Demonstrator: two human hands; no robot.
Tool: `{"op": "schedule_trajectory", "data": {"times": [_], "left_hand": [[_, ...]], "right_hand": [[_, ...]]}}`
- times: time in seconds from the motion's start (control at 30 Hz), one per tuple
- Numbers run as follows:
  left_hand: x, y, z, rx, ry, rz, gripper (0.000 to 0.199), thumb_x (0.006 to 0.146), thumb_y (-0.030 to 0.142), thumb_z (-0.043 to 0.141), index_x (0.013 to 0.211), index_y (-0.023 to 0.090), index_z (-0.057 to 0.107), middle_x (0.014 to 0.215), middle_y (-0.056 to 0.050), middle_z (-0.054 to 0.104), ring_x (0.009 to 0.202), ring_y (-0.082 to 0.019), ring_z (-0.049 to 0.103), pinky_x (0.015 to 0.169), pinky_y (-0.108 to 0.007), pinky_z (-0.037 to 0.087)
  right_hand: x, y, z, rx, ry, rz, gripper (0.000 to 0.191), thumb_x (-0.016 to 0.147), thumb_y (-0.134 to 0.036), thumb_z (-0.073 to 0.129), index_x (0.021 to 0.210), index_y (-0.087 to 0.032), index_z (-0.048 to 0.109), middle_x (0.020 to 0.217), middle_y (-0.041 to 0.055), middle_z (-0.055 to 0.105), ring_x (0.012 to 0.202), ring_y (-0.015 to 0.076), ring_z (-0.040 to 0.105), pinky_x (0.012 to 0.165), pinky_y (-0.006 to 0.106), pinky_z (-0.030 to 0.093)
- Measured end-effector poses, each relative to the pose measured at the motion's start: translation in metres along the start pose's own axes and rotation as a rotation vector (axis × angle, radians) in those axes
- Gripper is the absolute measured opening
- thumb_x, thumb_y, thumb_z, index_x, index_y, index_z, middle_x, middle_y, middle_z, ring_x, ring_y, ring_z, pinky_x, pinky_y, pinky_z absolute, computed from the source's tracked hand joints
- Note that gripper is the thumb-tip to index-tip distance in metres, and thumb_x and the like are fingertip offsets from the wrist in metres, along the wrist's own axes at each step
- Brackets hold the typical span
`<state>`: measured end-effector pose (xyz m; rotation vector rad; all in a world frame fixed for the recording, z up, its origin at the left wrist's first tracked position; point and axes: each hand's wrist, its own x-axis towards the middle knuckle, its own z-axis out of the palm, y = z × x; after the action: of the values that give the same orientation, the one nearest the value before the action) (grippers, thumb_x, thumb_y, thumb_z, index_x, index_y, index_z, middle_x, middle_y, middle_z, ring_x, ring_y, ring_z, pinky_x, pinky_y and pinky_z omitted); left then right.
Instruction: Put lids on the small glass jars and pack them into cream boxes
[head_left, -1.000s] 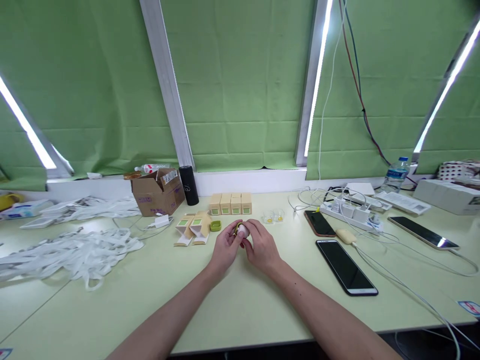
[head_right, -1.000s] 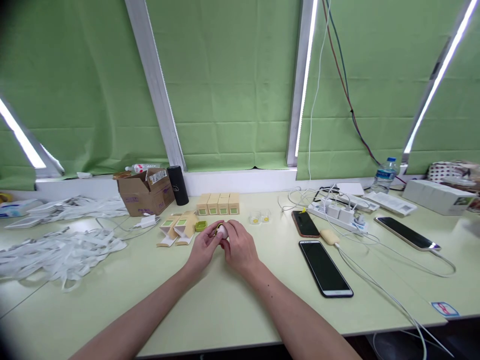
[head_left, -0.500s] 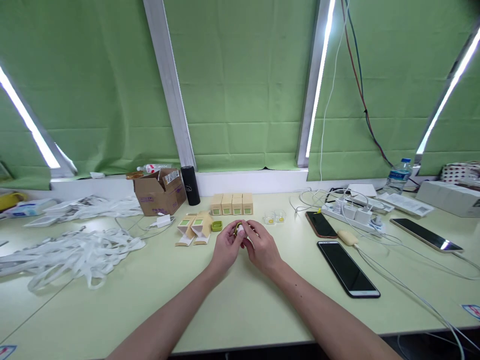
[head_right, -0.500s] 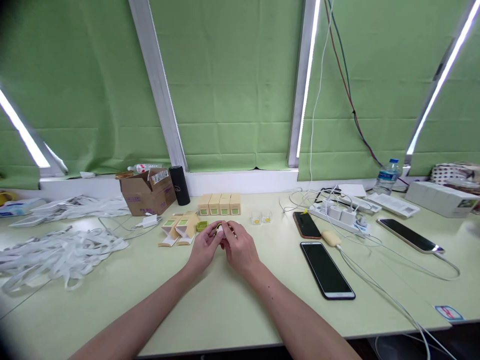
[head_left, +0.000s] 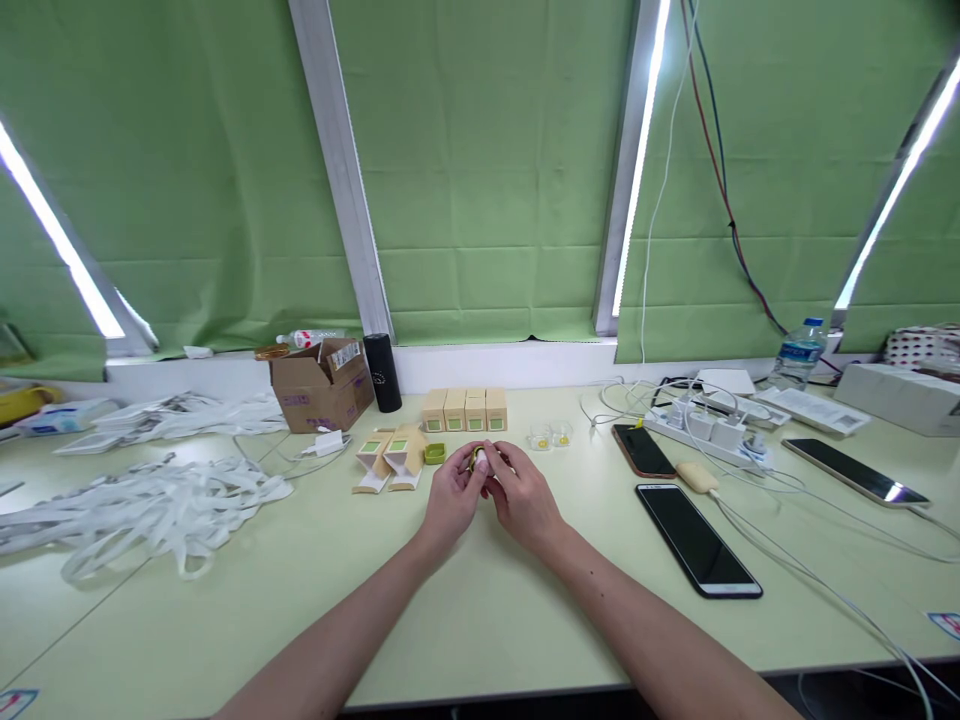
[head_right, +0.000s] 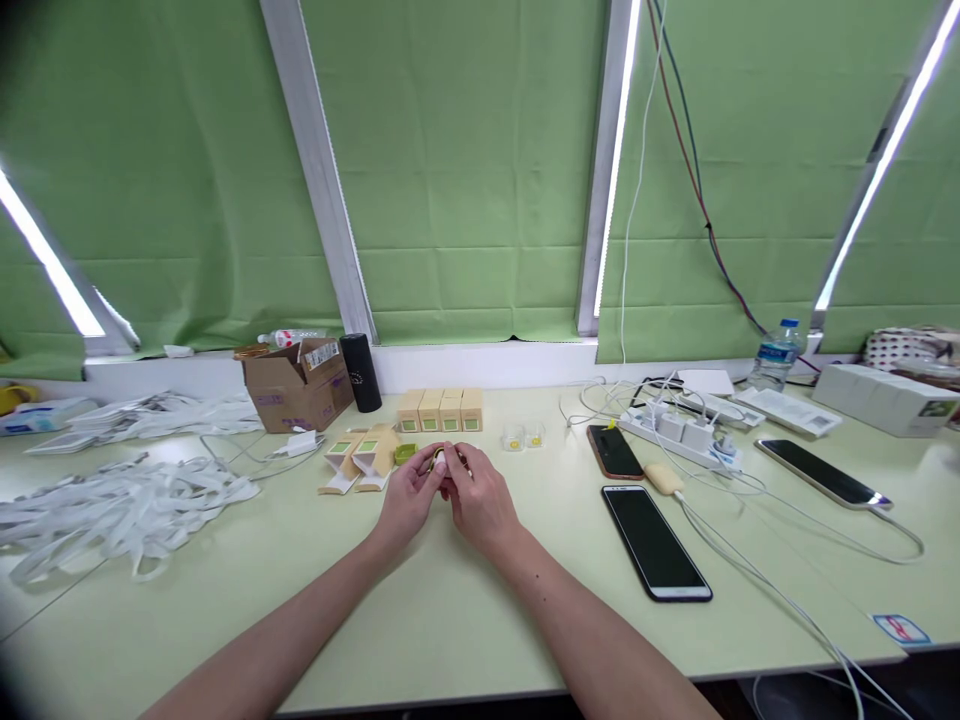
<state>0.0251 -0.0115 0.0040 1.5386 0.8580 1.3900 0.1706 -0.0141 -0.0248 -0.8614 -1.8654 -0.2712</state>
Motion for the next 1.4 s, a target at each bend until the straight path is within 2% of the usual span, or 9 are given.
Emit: {"op": "schedule_trajectory", "data": {"times": [0.2, 0.33, 0.53, 0.63, 0.73, 0.93, 1.1, 1.2, 1.4], "left_hand": [[0.003, -0.004, -0.003, -0.023, -0.006, -0.023, 0.064, 0.083, 0.055, 0.076, 0.13, 0.013, 0.064, 0.107, -0.012, 0.075, 0.075, -0.017, 0.069, 0.063, -0.028, 0.058], [0.002, -0.005, -0.009, -0.039, -0.054, -0.046, 0.068, 0.085, 0.053, 0.075, 0.137, 0.012, 0.061, 0.108, -0.014, 0.075, 0.073, -0.016, 0.068, 0.058, -0.025, 0.052], [0.002, -0.008, -0.016, 0.008, -0.054, 0.006, 0.057, 0.094, 0.051, 0.064, 0.135, 0.012, 0.064, 0.094, -0.01, 0.075, 0.069, -0.016, 0.066, 0.06, -0.027, 0.049], [0.003, -0.011, -0.019, 0.093, 0.011, 0.074, 0.046, 0.097, 0.046, 0.06, 0.131, 0.016, 0.066, 0.108, -0.012, 0.075, 0.081, -0.019, 0.069, 0.067, -0.03, 0.052], [0.005, -0.011, -0.023, 0.273, 0.049, 0.21, 0.036, 0.098, 0.035, 0.057, 0.13, 0.021, 0.065, 0.125, -0.013, 0.071, 0.105, -0.024, 0.068, 0.085, -0.036, 0.054], [0.003, -0.008, -0.026, 0.669, 0.053, 0.486, 0.045, 0.093, 0.012, 0.055, 0.136, 0.025, 0.059, 0.131, -0.012, 0.063, 0.129, -0.028, 0.05, 0.109, -0.051, 0.046], [-0.001, -0.006, -0.022, 0.869, -0.054, 0.627, 0.05, 0.094, 0.007, 0.055, 0.14, 0.027, 0.055, 0.141, -0.012, 0.056, 0.133, -0.033, 0.042, 0.11, -0.057, 0.043], [-0.002, -0.007, -0.021, 0.891, -0.092, 0.655, 0.046, 0.095, 0.008, 0.054, 0.137, 0.027, 0.058, 0.134, -0.013, 0.055, 0.13, -0.032, 0.045, 0.106, -0.054, 0.047], [0.001, -0.012, -0.023, 0.84, -0.046, 0.647, 0.039, 0.097, 0.023, 0.063, 0.136, 0.025, 0.059, 0.124, -0.013, 0.058, 0.121, -0.03, 0.052, 0.103, -0.049, 0.048]], "right_hand": [[0.0, -0.002, -0.002, 0.119, 0.001, 0.068, 0.059, 0.102, -0.015, 0.047, 0.158, -0.024, 0.033, 0.135, 0.0173, 0.06, 0.124, 0.0293, 0.06, 0.098, 0.048, 0.06], [-0.002, 0.0, -0.001, 0.271, 0.05, 0.203, 0.054, 0.1, -0.02, 0.054, 0.152, -0.024, 0.036, 0.133, 0.0163, 0.062, 0.112, 0.0272, 0.065, 0.089, 0.045, 0.061], [0.001, -0.002, -0.001, 0.487, 0.059, 0.415, 0.05, 0.095, -0.027, 0.062, 0.142, -0.025, 0.043, 0.127, 0.0129, 0.064, 0.095, 0.0215, 0.068, 0.083, 0.04, 0.061], [0.004, -0.003, 0.0, 0.603, 0.087, 0.543, 0.05, 0.092, -0.031, 0.068, 0.136, -0.026, 0.047, 0.119, 0.0098, 0.067, 0.088, 0.0189, 0.068, 0.083, 0.038, 0.06], [0.006, -0.001, 0.001, 0.768, 0.103, 0.677, 0.047, 0.089, -0.038, 0.072, 0.129, -0.026, 0.051, 0.107, 0.0062, 0.07, 0.082, 0.0181, 0.069, 0.075, 0.035, 0.061], [0.01, 0.005, 0.001, 1.011, 0.116, 0.847, 0.048, 0.084, -0.055, 0.076, 0.112, -0.023, 0.056, 0.077, 0.0, 0.071, 0.063, 0.0157, 0.064, 0.06, 0.032, 0.06], [0.012, 0.006, 0.002, 1.104, 0.095, 0.923, 0.051, 0.078, -0.062, 0.08, 0.1, -0.02, 0.061, 0.07, 0.0015, 0.072, 0.06, 0.0163, 0.066, 0.055, 0.031, 0.06], [0.013, 0.004, 0.001, 1.111, 0.047, 0.934, 0.052, 0.076, -0.065, 0.08, 0.093, -0.018, 0.065, 0.067, 0.0019, 0.071, 0.055, 0.0157, 0.065, 0.051, 0.03, 0.059], [0.015, 0.003, -0.005, 1.099, 0.053, 0.946, 0.06, 0.078, -0.076, 0.069, 0.087, -0.017, 0.068, 0.065, 0.0027, 0.068, 0.051, 0.0151, 0.062, 0.045, 0.026, 0.05]]}}
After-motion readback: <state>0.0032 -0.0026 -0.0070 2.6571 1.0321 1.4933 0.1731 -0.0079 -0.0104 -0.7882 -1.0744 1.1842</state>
